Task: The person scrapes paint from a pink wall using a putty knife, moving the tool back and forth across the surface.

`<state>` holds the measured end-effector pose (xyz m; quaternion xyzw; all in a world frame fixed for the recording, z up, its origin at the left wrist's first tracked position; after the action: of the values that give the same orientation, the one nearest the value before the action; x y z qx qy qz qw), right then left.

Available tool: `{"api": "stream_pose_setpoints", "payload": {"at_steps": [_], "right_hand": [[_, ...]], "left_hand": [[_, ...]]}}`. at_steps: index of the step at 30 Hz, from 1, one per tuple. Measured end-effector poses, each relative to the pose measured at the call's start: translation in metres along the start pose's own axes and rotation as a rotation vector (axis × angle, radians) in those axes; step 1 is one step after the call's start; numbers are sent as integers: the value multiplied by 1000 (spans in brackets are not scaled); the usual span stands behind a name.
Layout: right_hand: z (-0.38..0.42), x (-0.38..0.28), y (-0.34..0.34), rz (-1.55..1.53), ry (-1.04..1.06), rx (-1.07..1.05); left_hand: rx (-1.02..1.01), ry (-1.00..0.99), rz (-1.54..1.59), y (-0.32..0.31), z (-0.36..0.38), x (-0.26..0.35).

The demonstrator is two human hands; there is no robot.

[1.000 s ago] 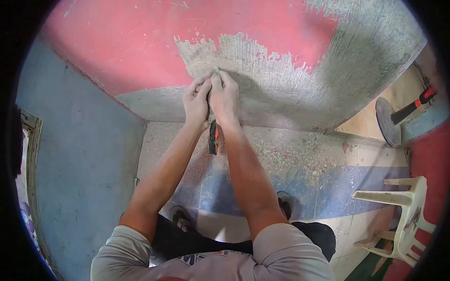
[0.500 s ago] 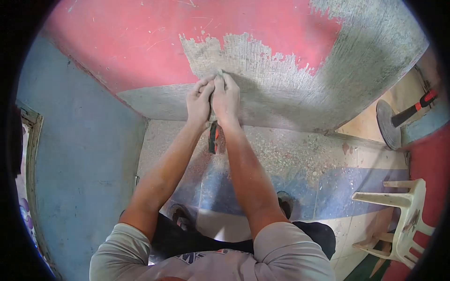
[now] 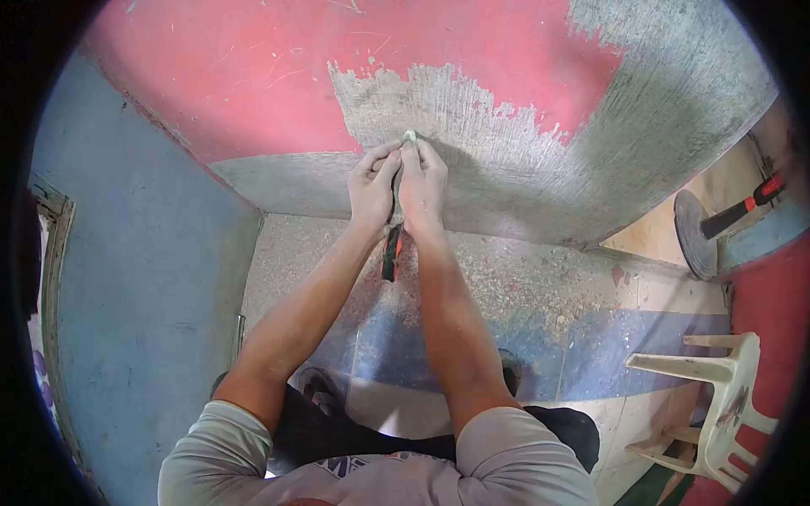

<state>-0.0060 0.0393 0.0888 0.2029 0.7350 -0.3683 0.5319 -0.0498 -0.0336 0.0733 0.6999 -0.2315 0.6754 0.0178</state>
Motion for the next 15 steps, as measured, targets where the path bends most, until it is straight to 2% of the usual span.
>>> {"api": "stream_pose_setpoints", "payload": {"at_steps": [1,3,5,7,9,10,11,12,14,15], "right_hand": [[0,0,0,0,-30,13],[-9,-22,-3,32,46,-48],[-18,-60,-12,56,145,-97],[-22,-75,-19,13,109,-100],[-24,-69,-21,-42,63,-98],[-13,-75,-20,74,109,-74],[-10,-69,-17,56,86,-57],[-7,-52,-13,37,60,-41],[-10,-6,0,24,40,-32],[-8,-13,-1,27,11,-29]], "left_hand": [[-10,-39,20,-4,-1,8],[-30,-113,58,-13,-6,24],[-8,-88,68,-22,-12,54],[-51,-110,188,-33,-15,84],[-55,-118,160,-26,-16,71],[-56,-95,154,-23,-12,65],[-60,-76,149,-22,-9,61],[-51,-9,152,-17,-7,47],[-49,-27,111,-7,-5,19],[-50,-38,92,-8,-4,20]]}}
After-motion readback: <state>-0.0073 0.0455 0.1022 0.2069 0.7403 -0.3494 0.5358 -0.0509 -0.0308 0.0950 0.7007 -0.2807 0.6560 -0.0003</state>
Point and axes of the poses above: each hand's wrist, its own z-axis away from the middle knuckle, its own y-axis out of the back of the hand, x = y × z, the point moved 2 cm from there along -z, towards the middle knuckle, and after that the axes turned 1 degree about x, right-handed, at the moved point
